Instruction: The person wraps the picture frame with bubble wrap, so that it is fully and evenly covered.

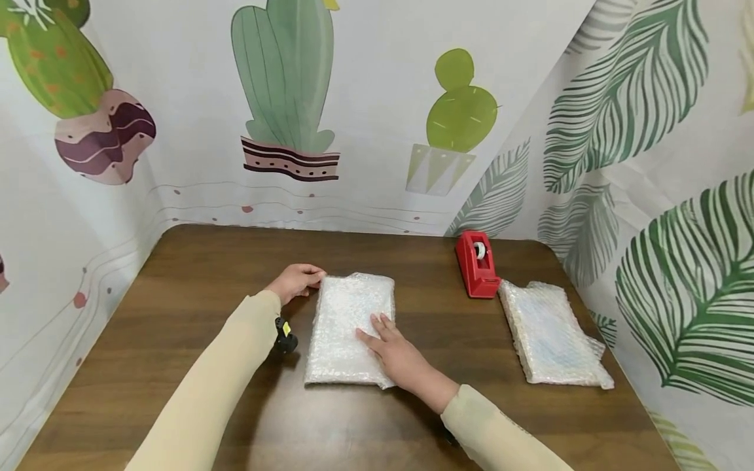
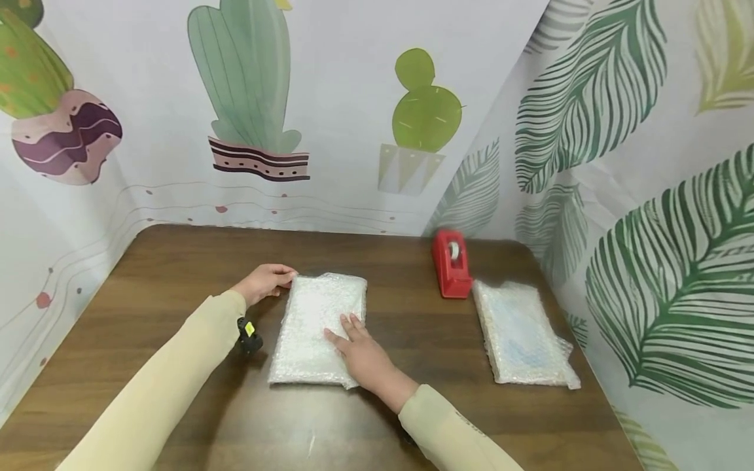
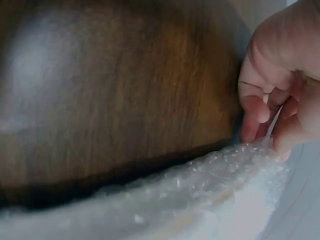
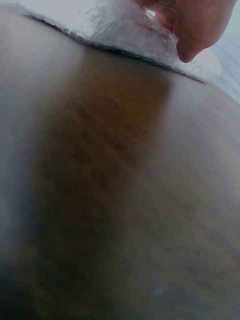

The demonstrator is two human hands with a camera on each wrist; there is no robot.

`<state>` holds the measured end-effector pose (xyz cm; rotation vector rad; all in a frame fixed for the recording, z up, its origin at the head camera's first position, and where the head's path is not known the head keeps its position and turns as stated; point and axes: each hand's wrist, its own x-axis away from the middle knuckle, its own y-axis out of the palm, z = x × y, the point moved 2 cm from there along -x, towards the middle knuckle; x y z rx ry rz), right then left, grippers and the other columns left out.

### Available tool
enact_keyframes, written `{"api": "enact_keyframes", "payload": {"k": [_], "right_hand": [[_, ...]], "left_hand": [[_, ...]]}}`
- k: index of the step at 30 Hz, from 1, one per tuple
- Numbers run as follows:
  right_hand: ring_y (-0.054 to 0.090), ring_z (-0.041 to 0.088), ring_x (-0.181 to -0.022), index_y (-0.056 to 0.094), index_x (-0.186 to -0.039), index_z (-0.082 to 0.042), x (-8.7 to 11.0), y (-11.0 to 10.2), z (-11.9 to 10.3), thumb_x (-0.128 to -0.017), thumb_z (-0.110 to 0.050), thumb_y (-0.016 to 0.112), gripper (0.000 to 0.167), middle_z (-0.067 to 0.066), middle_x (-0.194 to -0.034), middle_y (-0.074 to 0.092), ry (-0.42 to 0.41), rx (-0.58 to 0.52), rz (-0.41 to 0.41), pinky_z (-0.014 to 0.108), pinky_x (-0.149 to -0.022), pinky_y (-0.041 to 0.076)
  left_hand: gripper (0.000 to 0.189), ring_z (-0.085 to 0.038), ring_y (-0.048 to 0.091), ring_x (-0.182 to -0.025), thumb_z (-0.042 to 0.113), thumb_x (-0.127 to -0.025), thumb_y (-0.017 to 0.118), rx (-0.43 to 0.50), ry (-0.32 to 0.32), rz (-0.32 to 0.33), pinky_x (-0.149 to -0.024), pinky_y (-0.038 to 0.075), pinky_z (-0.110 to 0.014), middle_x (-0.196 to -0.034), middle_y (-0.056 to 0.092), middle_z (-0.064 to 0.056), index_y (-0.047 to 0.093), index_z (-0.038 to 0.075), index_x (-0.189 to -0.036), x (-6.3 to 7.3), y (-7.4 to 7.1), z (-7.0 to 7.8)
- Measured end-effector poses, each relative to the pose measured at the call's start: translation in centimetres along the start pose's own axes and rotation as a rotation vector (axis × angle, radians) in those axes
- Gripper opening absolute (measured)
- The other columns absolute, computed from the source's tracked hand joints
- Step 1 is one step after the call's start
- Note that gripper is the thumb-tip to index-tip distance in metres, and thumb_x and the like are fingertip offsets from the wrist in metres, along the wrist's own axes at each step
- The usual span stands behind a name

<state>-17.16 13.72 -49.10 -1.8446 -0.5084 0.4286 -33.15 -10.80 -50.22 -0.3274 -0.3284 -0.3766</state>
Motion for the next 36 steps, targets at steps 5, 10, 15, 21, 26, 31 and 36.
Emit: {"api": "enact_keyframes", "payload": {"k": [5,10,15,21,26,31,36], "right_hand": [[0.041,0.049,-0.147,0.057,-0.146,-0.01,0.0,0.2,0.2,-0.103,-0.012,0.057,0.043,0.032,-0.155,0.045,0.01,0.015,-0.016,0.055,-0.113,0.048],[0.043,0.049,-0.145,0.059,-0.144,-0.009,0.1,-0.1,0.0,-0.102,-0.01,0.059,0.043,0.033,-0.154,0.046,0.003,0.015,0.005,0.055,-0.11,0.05],[0.041,0.049,-0.147,0.058,-0.146,-0.01,0.1,-0.1,-0.1,-0.103,-0.011,0.058,0.043,0.032,-0.155,0.044,0.019,-0.001,-0.009,0.055,-0.112,0.048],[0.043,0.049,-0.145,0.059,-0.145,-0.009,0.2,0.0,-0.1,-0.103,-0.01,0.058,0.042,0.032,-0.154,0.047,0.011,0.023,0.009,0.054,-0.11,0.05],[0.044,0.048,-0.145,0.059,-0.144,-0.009,0.2,0.0,0.1,-0.103,-0.009,0.058,0.042,0.032,-0.153,0.047,0.011,0.037,0.012,0.054,-0.11,0.05],[0.044,0.048,-0.145,0.059,-0.145,-0.01,0.0,0.0,0.0,-0.103,-0.009,0.057,0.042,0.032,-0.154,0.047,0.011,0.038,0.013,0.054,-0.111,0.049],[0.044,0.049,-0.145,0.059,-0.145,-0.009,0.0,0.0,0.0,-0.103,-0.009,0.057,0.042,0.032,-0.153,0.047,0.011,0.031,0.01,0.054,-0.112,0.049]], "left_hand": [[0.036,-0.015,0.056,-0.087,0.025,-0.106,0.056,-0.085,-0.057,0.071,-0.069,0.043,-0.025,-0.099,0.063,-0.003,0.064,-0.001,-0.13,-0.2,0.5,0.7],[0.037,-0.012,0.052,-0.075,0.027,-0.103,0.061,-0.054,-0.108,0.142,-0.063,0.038,-0.024,-0.088,0.058,0.004,0.066,0.0,-0.128,0.0,0.9,1.3],[0.039,-0.013,0.05,-0.074,0.025,-0.102,0.063,0.022,-0.162,0.188,-0.072,0.04,-0.029,-0.091,0.058,0.0,0.066,-0.003,-0.128,0.4,1.0,1.7],[0.032,-0.031,0.068,-0.102,0.022,-0.105,0.056,-0.405,-0.027,0.254,-0.084,0.056,-0.038,-0.125,0.071,-0.019,0.072,0.0,-0.122,0.3,2.0,2.7],[0.036,-0.037,0.067,-0.12,0.021,-0.109,0.047,-0.578,0.144,0.192,-0.095,0.058,-0.048,-0.138,0.067,-0.019,0.067,0.003,-0.133,0.8,2.9,3.5],[0.042,-0.043,0.048,-0.143,0.013,-0.111,0.042,-0.145,0.109,0.075,-0.119,0.044,-0.051,-0.155,0.048,-0.027,0.049,-0.007,-0.147,0.8,1.8,2.5],[0.04,-0.041,0.056,-0.134,0.012,-0.108,0.05,0.013,0.037,0.086,-0.109,0.054,-0.045,-0.148,0.053,-0.03,0.054,-0.009,-0.141,0.9,0.6,0.8]]}}
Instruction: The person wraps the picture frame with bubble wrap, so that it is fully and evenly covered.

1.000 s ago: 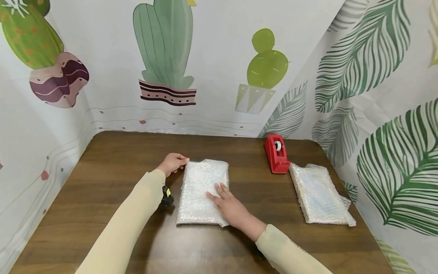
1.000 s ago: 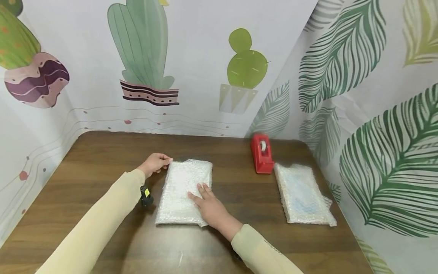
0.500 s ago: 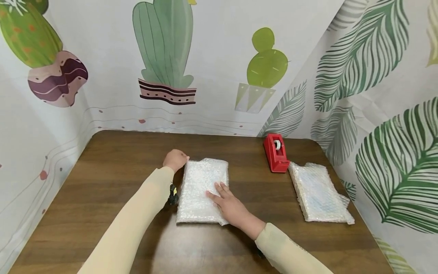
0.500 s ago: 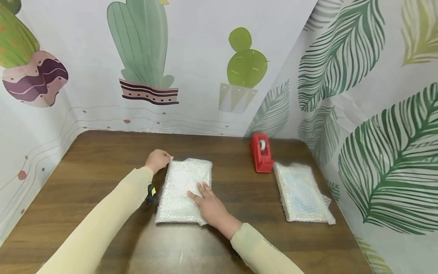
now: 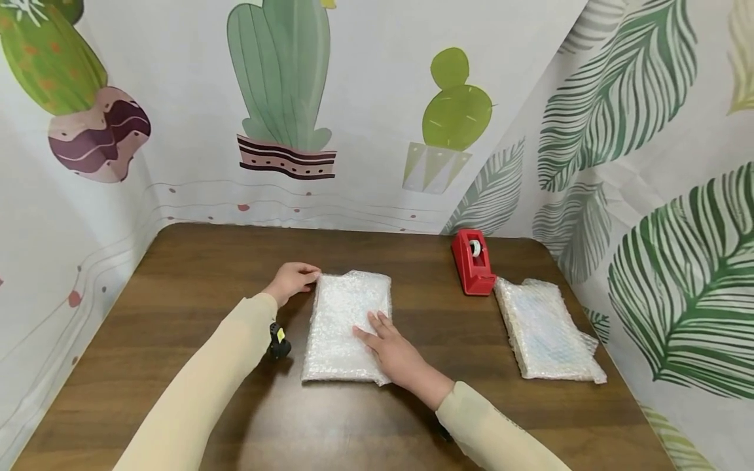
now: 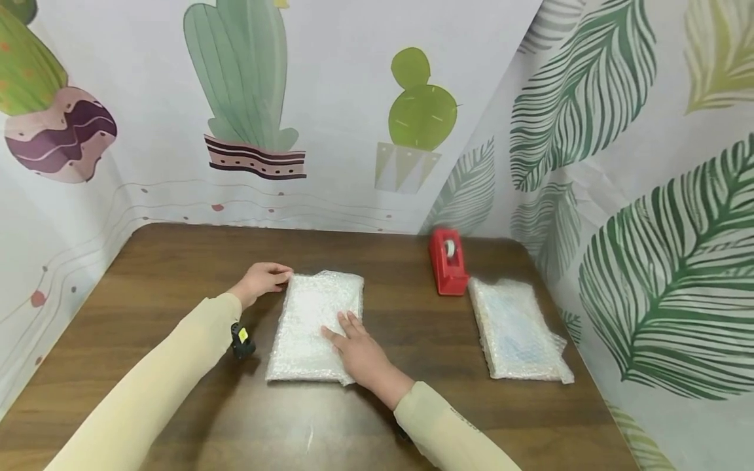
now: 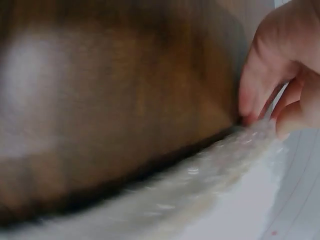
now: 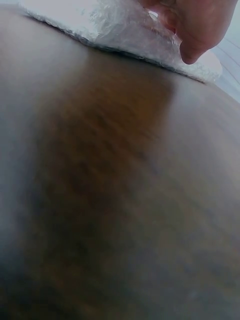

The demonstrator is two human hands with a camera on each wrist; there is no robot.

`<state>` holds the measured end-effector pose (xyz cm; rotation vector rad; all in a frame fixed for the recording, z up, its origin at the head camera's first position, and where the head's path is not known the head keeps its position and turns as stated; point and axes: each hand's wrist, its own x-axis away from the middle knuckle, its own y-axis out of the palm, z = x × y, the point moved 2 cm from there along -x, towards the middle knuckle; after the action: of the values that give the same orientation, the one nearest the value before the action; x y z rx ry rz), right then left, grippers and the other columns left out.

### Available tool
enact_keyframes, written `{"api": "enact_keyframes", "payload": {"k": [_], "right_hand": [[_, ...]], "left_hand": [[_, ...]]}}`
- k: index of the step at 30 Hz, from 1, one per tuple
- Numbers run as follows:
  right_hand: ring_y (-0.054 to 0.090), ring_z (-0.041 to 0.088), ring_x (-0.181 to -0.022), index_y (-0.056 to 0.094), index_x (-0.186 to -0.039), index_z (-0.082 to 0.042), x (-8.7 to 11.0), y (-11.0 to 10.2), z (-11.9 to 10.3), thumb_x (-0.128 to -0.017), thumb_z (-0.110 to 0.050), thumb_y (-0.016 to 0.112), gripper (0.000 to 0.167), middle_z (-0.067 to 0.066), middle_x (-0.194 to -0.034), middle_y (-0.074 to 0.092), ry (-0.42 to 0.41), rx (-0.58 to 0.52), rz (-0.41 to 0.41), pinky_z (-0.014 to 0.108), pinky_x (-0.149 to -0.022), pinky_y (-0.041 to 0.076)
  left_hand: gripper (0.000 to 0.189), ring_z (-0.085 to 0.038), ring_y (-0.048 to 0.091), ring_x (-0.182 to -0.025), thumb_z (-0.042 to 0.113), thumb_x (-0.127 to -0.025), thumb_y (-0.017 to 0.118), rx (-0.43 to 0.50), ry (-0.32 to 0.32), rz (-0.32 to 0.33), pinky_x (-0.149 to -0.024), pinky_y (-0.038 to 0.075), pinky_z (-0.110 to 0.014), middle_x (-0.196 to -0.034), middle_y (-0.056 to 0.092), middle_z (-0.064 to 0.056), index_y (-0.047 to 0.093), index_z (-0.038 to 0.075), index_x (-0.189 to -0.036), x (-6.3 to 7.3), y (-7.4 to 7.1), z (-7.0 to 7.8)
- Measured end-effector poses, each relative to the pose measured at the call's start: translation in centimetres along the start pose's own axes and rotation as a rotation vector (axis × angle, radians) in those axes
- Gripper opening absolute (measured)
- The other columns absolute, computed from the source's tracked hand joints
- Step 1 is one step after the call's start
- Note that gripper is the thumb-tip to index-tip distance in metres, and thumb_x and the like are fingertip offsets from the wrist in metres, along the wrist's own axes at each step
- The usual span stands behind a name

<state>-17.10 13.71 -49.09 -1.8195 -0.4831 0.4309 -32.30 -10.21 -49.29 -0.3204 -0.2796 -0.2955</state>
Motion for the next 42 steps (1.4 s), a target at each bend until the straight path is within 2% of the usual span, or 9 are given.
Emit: {"api": "enact_keyframes", "payload": {"k": [4,8,10,14,19,22,25,36,42], "right_hand": [[0.045,0.048,-0.144,0.06,-0.144,-0.01,-0.2,0.1,0.0,-0.103,-0.01,0.058,0.041,0.032,-0.152,0.048,-0.01,0.013,0.013,0.054,-0.112,0.049],[0.045,0.048,-0.144,0.06,-0.143,-0.009,-0.3,0.0,-0.2,-0.103,-0.01,0.058,0.041,0.032,-0.152,0.049,-0.013,0.015,0.017,0.054,-0.112,0.049],[0.045,0.048,-0.144,0.06,-0.144,-0.009,-0.4,-0.1,-0.2,-0.103,-0.01,0.058,0.041,0.032,-0.152,0.049,-0.013,0.017,0.015,0.054,-0.111,0.049],[0.045,0.048,-0.145,0.059,-0.145,-0.01,-0.5,-0.4,-0.2,-0.103,-0.009,0.057,0.042,0.032,-0.153,0.047,-0.014,0.011,0.009,0.055,-0.111,0.05],[0.044,0.049,-0.145,0.059,-0.145,-0.009,-0.4,-0.6,0.3,-0.103,-0.009,0.056,0.042,0.031,-0.154,0.047,-0.004,-0.003,-0.006,0.056,-0.111,0.049],[0.044,0.049,-0.145,0.059,-0.144,-0.007,-0.4,-0.8,0.6,-0.103,-0.009,0.057,0.042,0.031,-0.154,0.047,-0.003,0.004,-0.016,0.056,-0.111,0.049],[0.044,0.05,-0.145,0.058,-0.145,-0.006,-0.5,-0.9,1.0,-0.102,-0.009,0.058,0.042,0.032,-0.154,0.047,-0.018,0.01,-0.028,0.056,-0.112,0.048],[0.043,0.05,-0.145,0.056,-0.146,-0.006,-1.4,-1.1,1.9,-0.103,-0.009,0.057,0.044,0.032,-0.155,0.045,-0.086,0.003,-0.058,0.058,-0.114,0.045],[0.032,0.052,-0.151,0.056,-0.146,-0.004,-2.2,-1.2,2.5,-0.105,-0.01,0.051,0.042,0.031,-0.16,0.037,-0.05,-0.185,-0.127,0.065,-0.12,0.035]], "left_hand": [[0.036,-0.034,0.066,-0.111,0.02,-0.106,0.056,-0.139,0.002,0.105,-0.082,0.056,-0.033,-0.13,0.065,-0.027,0.062,-0.007,-0.129,0.2,0.0,-0.2],[0.045,-0.04,0.061,-0.121,0.022,-0.108,0.049,-0.343,0.066,0.125,-0.096,0.055,-0.045,-0.139,0.058,-0.03,0.048,-0.007,-0.142,1.3,0.7,0.9],[0.055,-0.044,0.052,-0.136,0.024,-0.107,0.049,-0.495,0.159,0.095,-0.112,0.047,-0.056,-0.15,0.048,-0.031,0.037,-0.006,-0.151,2.6,1.2,1.7],[0.074,-0.045,0.038,-0.15,0.034,-0.103,0.059,-0.771,0.405,-0.002,-0.121,0.036,-0.06,-0.164,0.034,-0.026,0.029,-0.003,-0.159,6.7,2.5,2.1],[0.069,-0.039,0.03,-0.156,0.042,-0.106,0.048,-1.078,0.62,-0.188,-0.125,0.03,-0.059,-0.168,0.03,-0.018,0.031,0.002,-0.16,11.6,5.3,-0.5],[0.059,-0.033,0.035,-0.155,0.039,-0.108,0.044,-1.173,0.698,-0.203,-0.124,0.033,-0.057,-0.166,0.038,-0.012,0.04,0.005,-0.157,12.9,6.5,-1.3],[0.055,-0.03,0.037,-0.154,0.037,-0.108,0.046,-1.177,0.69,-0.154,-0.124,0.033,-0.055,-0.164,0.043,-0.01,0.046,0.008,-0.154,13.1,7.4,-1.5],[0.061,-0.038,0.025,-0.158,0.038,-0.108,0.047,-1.009,0.468,-0.142,-0.129,0.021,-0.058,-0.168,0.033,-0.017,0.04,0.003,-0.156,13.0,9.0,-0.9],[0.063,-0.04,0.026,-0.158,0.048,-0.105,0.05,-0.994,0.408,-0.115,-0.128,0.021,-0.06,-0.168,0.031,-0.016,0.043,0.012,-0.156,13.2,9.0,-0.5]]}}
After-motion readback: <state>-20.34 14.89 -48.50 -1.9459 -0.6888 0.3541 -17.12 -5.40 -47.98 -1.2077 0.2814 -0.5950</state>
